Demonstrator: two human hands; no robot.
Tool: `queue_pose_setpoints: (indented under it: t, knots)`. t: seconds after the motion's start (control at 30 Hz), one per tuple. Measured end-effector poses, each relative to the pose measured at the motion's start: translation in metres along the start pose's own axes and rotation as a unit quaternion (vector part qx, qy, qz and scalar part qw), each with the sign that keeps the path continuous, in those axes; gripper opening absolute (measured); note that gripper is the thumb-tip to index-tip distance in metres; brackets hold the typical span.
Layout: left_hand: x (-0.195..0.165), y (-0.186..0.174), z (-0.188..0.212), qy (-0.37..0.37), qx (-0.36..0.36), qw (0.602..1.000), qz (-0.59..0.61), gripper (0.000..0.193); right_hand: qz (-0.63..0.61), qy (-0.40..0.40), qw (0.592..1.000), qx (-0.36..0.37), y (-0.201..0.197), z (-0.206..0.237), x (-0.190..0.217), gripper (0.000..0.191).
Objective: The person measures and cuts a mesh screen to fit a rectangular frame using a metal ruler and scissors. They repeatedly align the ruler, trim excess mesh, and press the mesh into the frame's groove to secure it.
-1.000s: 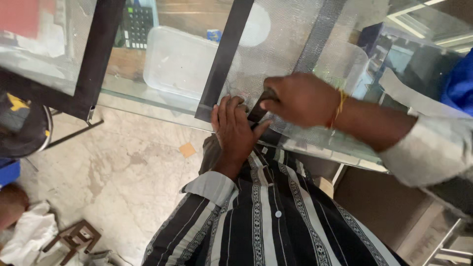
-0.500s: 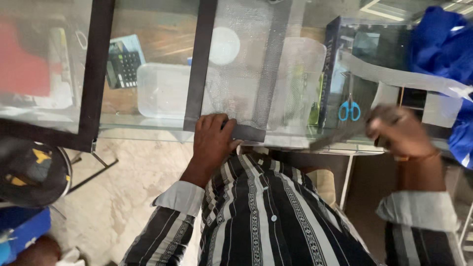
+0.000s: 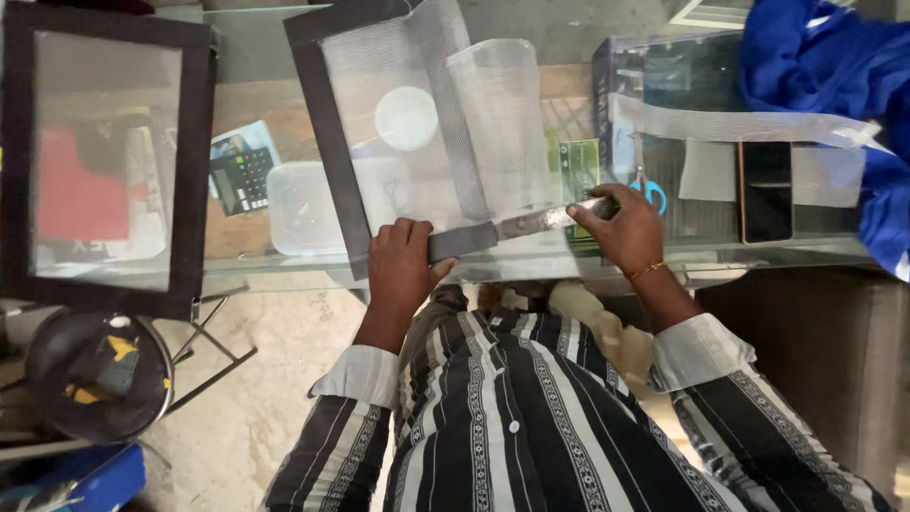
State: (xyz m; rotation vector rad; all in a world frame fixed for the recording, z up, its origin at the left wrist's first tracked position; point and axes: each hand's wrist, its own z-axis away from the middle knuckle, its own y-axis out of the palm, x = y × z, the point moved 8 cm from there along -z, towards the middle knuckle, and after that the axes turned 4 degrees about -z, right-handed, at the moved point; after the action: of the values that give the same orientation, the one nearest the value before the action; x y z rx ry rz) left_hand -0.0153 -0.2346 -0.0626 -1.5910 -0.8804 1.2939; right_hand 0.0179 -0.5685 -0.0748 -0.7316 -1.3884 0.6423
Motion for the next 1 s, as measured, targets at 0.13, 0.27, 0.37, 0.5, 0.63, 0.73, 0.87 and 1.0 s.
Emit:
queue_pose_setpoints:
  t: [0.13,0.27,0.37,0.5,0.63,0.73,0.87,1.0]
  knots:
    - [0.005,-0.008,0.005,-0.017,0.018,0.999,-0.021,0.058,0.083,-0.077,0.992,-0.060,-0.007,0.014,0.028,0.044]
    - [0.004,-0.014,0.005,-0.020,0.022,0.999,-0.021,0.064,0.083,-0.052,0.994,-0.055,-0.002,0.020,0.027,0.038]
    - [-0.001,-0.013,0.001,0.008,0.013,1.000,0.014,0.071,0.027,-0.004,0.994,-0.102,-0.015,0.022,0.000,0.028]
    - [-0.011,-0.001,-0.014,0.063,0.002,0.994,0.084,0.071,0.126,-0.087,0.970,-0.187,-0.044,0.032,-0.019,0.031]
    - [-0.014,0.003,-0.034,0.158,0.000,0.986,0.059,0.072,0.155,-0.056,0.975,-0.148,-0.034,0.034,-0.025,0.033]
    - [-0.006,0.010,-0.046,0.192,0.050,0.979,0.048,0.079,0.203,-0.002,0.969,-0.141,-0.029,0.031,-0.013,0.035]
    - [0.003,0.017,-0.044,0.200,0.083,0.976,0.023,0.082,0.177,0.121,0.971,-0.103,-0.028,0.023,-0.012,0.032]
    - [0.007,0.012,-0.038,0.210,0.049,0.976,0.028,0.081,0.286,0.174,0.942,0.005,-0.014,0.019,-0.010,0.049]
